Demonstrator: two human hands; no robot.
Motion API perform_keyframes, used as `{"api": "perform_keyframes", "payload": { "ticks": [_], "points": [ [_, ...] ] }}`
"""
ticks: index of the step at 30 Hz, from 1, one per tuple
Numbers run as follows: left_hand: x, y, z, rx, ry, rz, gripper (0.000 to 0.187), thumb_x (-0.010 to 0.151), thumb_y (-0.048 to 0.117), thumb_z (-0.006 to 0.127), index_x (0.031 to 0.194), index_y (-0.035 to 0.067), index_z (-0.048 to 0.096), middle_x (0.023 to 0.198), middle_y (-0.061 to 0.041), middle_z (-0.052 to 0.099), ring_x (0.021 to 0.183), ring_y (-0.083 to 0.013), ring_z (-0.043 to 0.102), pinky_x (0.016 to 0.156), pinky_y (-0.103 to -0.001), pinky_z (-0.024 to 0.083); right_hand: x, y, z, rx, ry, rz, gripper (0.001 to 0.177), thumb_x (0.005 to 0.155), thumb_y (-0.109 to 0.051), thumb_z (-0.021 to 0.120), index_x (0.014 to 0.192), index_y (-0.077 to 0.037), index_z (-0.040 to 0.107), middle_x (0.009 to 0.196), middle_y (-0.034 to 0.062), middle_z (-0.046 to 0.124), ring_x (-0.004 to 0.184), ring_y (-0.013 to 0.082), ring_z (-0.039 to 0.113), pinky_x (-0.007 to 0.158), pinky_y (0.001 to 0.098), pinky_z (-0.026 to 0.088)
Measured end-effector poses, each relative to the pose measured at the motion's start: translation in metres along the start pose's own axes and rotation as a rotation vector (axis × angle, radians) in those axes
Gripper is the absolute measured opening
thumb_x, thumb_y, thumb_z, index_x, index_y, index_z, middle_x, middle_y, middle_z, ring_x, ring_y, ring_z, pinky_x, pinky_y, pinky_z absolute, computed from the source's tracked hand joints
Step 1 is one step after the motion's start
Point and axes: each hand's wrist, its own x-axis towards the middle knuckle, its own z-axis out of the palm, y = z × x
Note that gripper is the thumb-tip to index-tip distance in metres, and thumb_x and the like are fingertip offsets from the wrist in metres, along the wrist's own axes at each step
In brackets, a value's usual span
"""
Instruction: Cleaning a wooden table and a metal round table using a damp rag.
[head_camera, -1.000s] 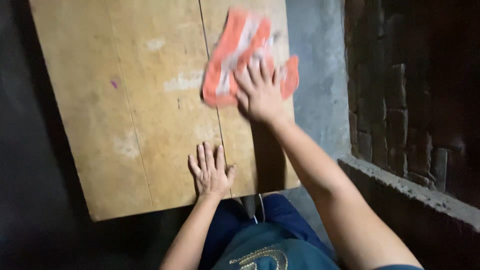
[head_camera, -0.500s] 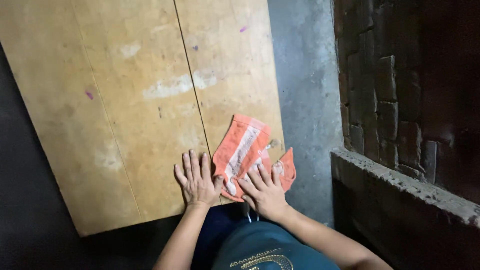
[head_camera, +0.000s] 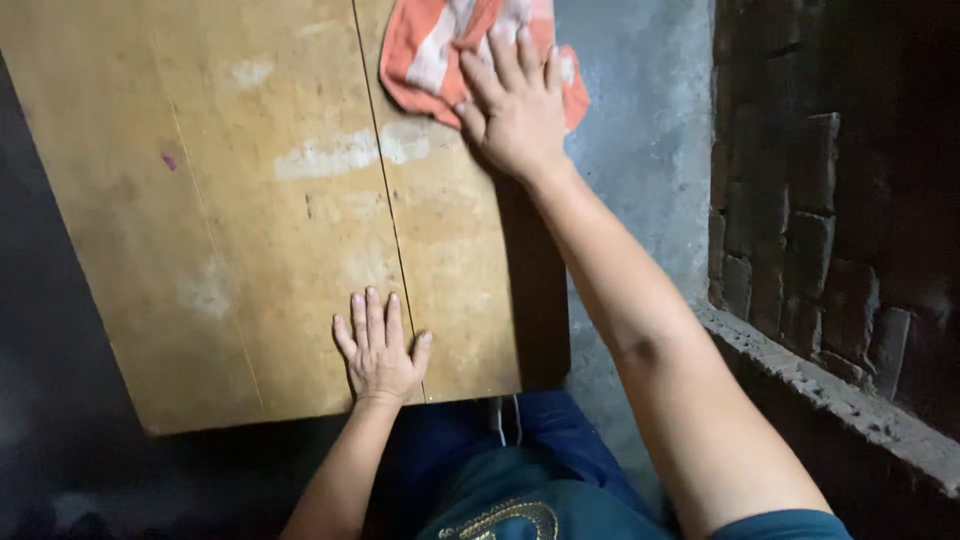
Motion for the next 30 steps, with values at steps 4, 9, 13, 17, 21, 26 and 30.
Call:
{"api": "perform_keyframes", "payload": {
  "ticks": [4, 9, 13, 17, 21, 26, 30],
  "points": [
    [0.000, 0.000, 0.000, 0.007, -0.017, -0.018, 0.077, 0.089, 0.052, 0.063, 0.148, 0.003, 0.052, 0.160, -0.025, 0.040, 0.151, -0.0421, 0.030, 0.121, -0.067, 0.014, -0.032, -0.035, -0.033, -0.017, -0.022, -0.010, 0.058, 0.097, -0.042, 0.069, 0.148, -0.016, 0.056, 0.154, 0.0191, 0.048, 0.144, 0.0446, 0.037, 0.119, 0.0704, 0.019],
    [-0.003, -0.004, 0.003, -0.042, 0.050, 0.014, 0.080, 0.088, 0.054, 0.059, 0.147, 0.001, 0.051, 0.161, -0.026, 0.039, 0.151, -0.0424, 0.031, 0.121, -0.066, 0.014, -0.140, -0.106, -0.080, 0.095, -0.335, -0.146, 0.066, 0.082, -0.033, 0.071, 0.144, -0.014, 0.057, 0.142, 0.0214, 0.052, 0.140, 0.0478, 0.038, 0.115, 0.0702, 0.024],
    [-0.009, -0.007, 0.009, -0.118, 0.110, -0.015, 0.074, 0.095, 0.058, 0.052, 0.143, 0.000, 0.050, 0.160, -0.029, 0.038, 0.151, -0.0440, 0.033, 0.122, -0.066, 0.016, -0.251, -0.135, -0.080, 0.259, -0.479, -0.255, 0.062, 0.079, -0.036, 0.072, 0.136, -0.014, 0.059, 0.143, 0.0181, 0.055, 0.141, 0.0443, 0.040, 0.113, 0.0685, 0.026],
    [-0.010, -0.008, 0.012, -0.206, 0.235, 0.046, 0.080, 0.100, 0.061, 0.047, 0.147, -0.003, 0.046, 0.158, -0.033, 0.035, 0.150, -0.0481, 0.032, 0.123, -0.069, 0.017, -0.241, -0.121, -0.082, 0.280, -0.429, -0.318, 0.062, 0.079, -0.039, 0.074, 0.136, -0.016, 0.062, 0.142, 0.0165, 0.056, 0.137, 0.0414, 0.045, 0.111, 0.0652, 0.030],
    [-0.011, -0.010, 0.011, -0.189, 0.195, 0.011, 0.086, 0.095, 0.063, 0.052, 0.147, -0.004, 0.043, 0.157, -0.033, 0.034, 0.150, -0.0488, 0.029, 0.122, -0.067, 0.016, -0.149, -0.089, -0.069, 0.084, -0.334, -0.210, 0.060, 0.078, -0.036, 0.075, 0.132, -0.012, 0.064, 0.137, 0.0178, 0.057, 0.131, 0.0416, 0.050, 0.113, 0.0633, 0.034],
    [-0.005, -0.005, 0.003, -0.141, 0.084, -0.048, 0.089, 0.087, 0.063, 0.057, 0.148, -0.001, 0.045, 0.158, -0.029, 0.033, 0.151, -0.0444, 0.026, 0.123, -0.064, 0.013, -0.048, -0.022, -0.016, -0.048, -0.091, -0.061, 0.057, 0.091, -0.039, 0.070, 0.141, -0.013, 0.061, 0.147, 0.0238, 0.051, 0.139, 0.0516, 0.041, 0.113, 0.0712, 0.025],
    [-0.007, -0.006, 0.006, -0.134, 0.091, -0.010, 0.089, 0.091, 0.064, 0.057, 0.152, 0.001, 0.045, 0.160, -0.029, 0.030, 0.152, -0.0430, 0.025, 0.123, -0.064, 0.012, 0.002, -0.025, 0.015, -0.127, 0.046, 0.051, 0.061, 0.096, -0.040, 0.068, 0.148, -0.010, 0.058, 0.151, 0.0303, 0.046, 0.138, 0.0579, 0.035, 0.106, 0.0746, 0.021]
  ]
}}
